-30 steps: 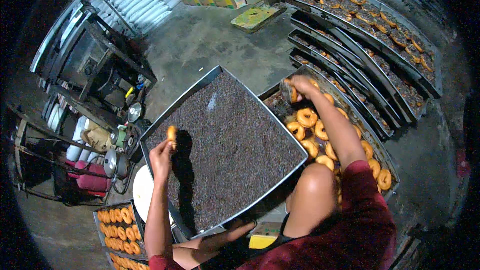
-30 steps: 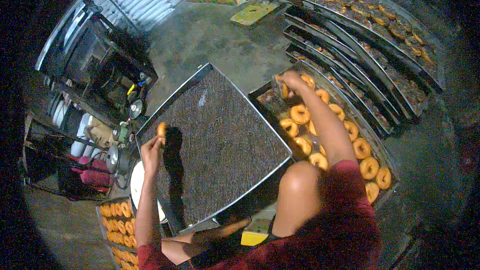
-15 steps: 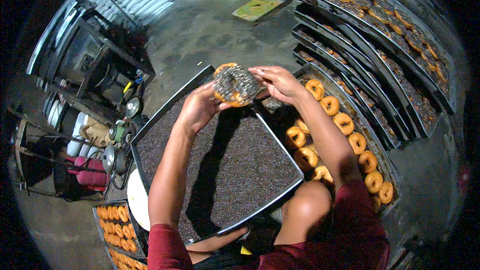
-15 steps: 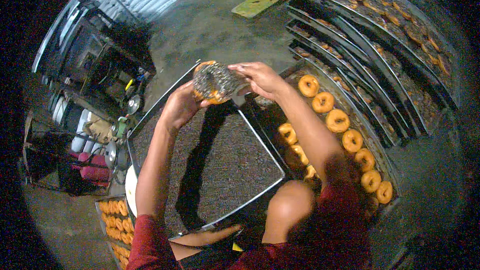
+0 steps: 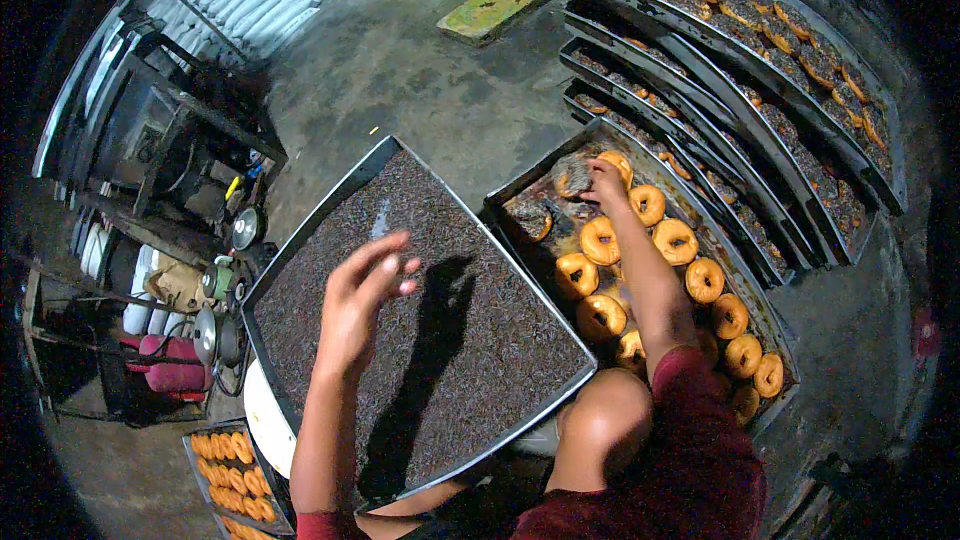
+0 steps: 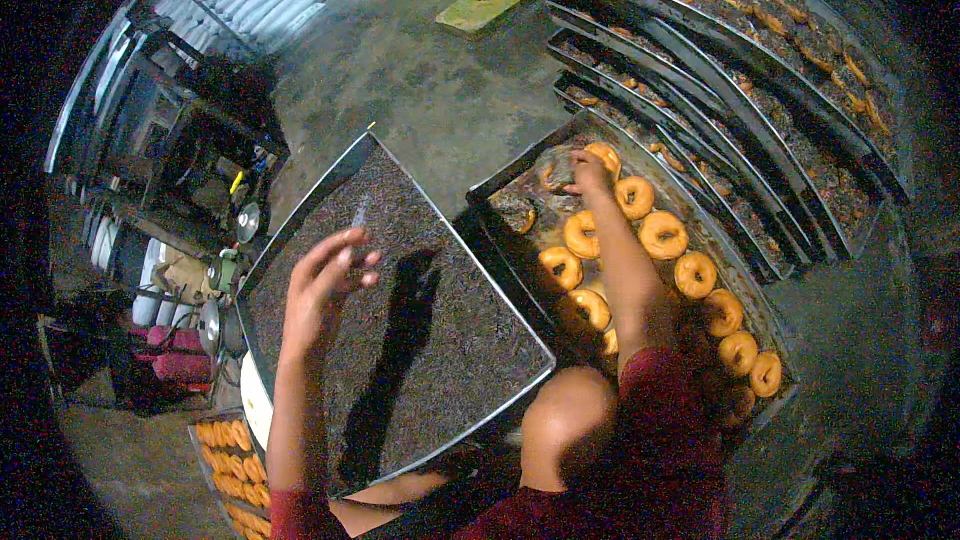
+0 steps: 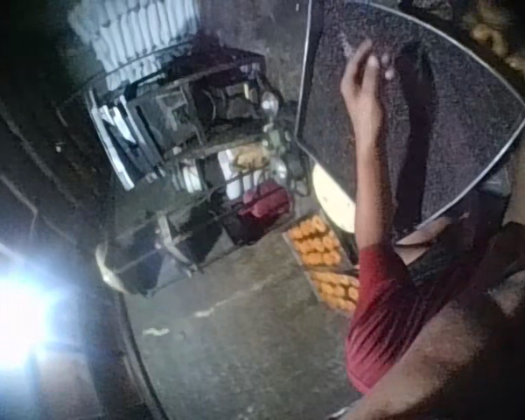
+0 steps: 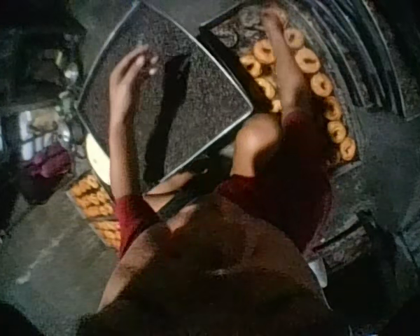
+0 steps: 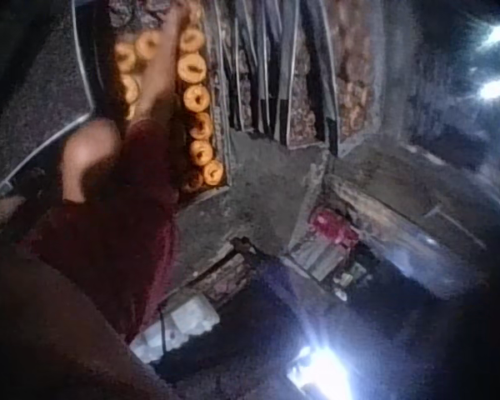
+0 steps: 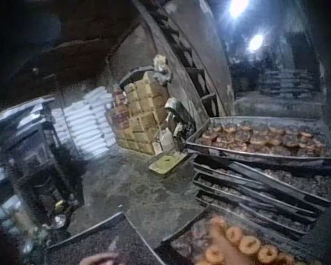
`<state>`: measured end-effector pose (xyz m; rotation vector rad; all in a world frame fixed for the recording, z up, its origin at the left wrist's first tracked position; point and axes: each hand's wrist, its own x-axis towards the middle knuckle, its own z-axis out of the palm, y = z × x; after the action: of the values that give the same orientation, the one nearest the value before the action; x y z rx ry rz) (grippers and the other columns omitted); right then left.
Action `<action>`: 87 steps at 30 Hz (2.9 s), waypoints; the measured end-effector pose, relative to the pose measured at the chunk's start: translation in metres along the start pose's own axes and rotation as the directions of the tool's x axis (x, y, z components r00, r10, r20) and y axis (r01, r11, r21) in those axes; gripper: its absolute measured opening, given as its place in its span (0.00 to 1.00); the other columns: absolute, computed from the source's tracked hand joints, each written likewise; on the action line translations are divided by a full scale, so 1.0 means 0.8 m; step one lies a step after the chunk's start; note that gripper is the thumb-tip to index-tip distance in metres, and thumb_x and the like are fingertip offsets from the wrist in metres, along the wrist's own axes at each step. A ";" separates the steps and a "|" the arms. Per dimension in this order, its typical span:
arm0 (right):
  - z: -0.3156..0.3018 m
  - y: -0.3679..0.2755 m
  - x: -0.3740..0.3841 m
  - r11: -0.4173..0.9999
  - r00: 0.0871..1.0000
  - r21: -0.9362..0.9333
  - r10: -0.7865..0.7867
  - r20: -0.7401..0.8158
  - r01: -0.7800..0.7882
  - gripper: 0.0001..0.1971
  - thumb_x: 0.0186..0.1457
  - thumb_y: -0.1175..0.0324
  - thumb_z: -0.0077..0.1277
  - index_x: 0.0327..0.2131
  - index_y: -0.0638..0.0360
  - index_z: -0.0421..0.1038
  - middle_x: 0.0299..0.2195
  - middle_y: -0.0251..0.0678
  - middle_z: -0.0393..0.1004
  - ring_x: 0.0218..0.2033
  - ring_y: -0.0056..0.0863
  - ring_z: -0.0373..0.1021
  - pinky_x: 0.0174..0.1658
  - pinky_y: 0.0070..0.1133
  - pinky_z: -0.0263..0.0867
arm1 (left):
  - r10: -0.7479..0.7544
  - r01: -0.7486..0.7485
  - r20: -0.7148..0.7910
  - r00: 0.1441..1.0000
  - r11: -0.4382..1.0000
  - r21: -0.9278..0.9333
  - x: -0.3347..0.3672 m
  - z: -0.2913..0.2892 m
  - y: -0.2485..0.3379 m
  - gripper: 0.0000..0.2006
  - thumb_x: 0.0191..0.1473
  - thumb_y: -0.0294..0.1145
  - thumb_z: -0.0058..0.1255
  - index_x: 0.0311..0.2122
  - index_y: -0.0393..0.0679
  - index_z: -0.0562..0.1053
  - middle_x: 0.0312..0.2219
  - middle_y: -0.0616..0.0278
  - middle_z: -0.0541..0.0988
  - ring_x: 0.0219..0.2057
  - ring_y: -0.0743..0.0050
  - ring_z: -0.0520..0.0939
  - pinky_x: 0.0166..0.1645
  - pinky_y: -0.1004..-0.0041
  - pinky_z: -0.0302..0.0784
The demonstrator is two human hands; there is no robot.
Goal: The person repeatedly picks up plain donuts, splits them open, fills them with a white cream from a bucket, and then presses them into a tray of dark seeds. The filled donuts are placed onto metal trays.
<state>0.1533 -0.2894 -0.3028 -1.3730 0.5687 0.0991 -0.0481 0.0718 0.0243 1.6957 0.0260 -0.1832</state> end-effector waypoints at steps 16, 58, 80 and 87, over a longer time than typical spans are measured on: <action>-0.056 -0.026 -0.058 -0.002 0.922 -0.995 -0.376 -0.087 -0.095 0.47 0.43 0.48 0.66 0.65 0.36 0.52 0.64 0.45 0.53 0.58 0.54 0.62 0.57 0.55 0.57 | -0.054 0.032 -0.356 0.933 0.997 -0.068 -0.150 -0.041 -0.040 0.17 0.59 0.30 0.51 0.49 0.30 0.72 0.47 0.48 0.76 0.45 0.57 0.82 0.47 0.65 0.80; 0.687 0.043 -0.701 -0.006 -0.218 0.219 -0.130 0.967 0.976 0.21 0.47 0.57 0.58 0.47 0.49 0.77 0.42 0.54 0.71 0.44 0.48 0.69 0.44 0.35 0.71 | -0.157 -0.153 -0.817 0.554 0.946 -0.285 -0.467 -0.401 -0.174 0.40 0.51 0.41 0.58 0.68 0.53 0.55 0.62 0.54 0.63 0.59 0.59 0.67 0.57 0.55 0.65; 0.519 -0.086 -0.679 0.697 0.093 0.205 -0.363 0.927 0.687 0.32 0.46 0.70 0.56 0.59 0.52 0.67 0.55 0.40 0.68 0.54 0.34 0.67 0.53 0.29 0.67 | 0.069 -0.348 -0.466 0.882 0.762 -0.546 -0.347 -0.365 -0.134 0.32 0.61 0.48 0.51 0.65 0.48 0.58 0.53 0.60 0.73 0.48 0.66 0.79 0.48 0.60 0.80; 0.445 -0.117 -0.679 0.311 0.036 0.207 -0.627 0.778 0.927 0.30 0.46 0.72 0.54 0.57 0.52 0.70 0.58 0.49 0.65 0.60 0.44 0.63 0.62 0.34 0.58 | 0.095 -0.321 -0.358 0.929 0.687 -0.651 -0.302 -0.275 -0.096 0.29 0.63 0.45 0.48 0.63 0.42 0.58 0.55 0.59 0.71 0.54 0.64 0.76 0.56 0.61 0.75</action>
<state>-0.1628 0.1651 0.0489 -1.6582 -1.1462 -0.1761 -0.2728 0.3207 0.0083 0.9213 0.1108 0.2460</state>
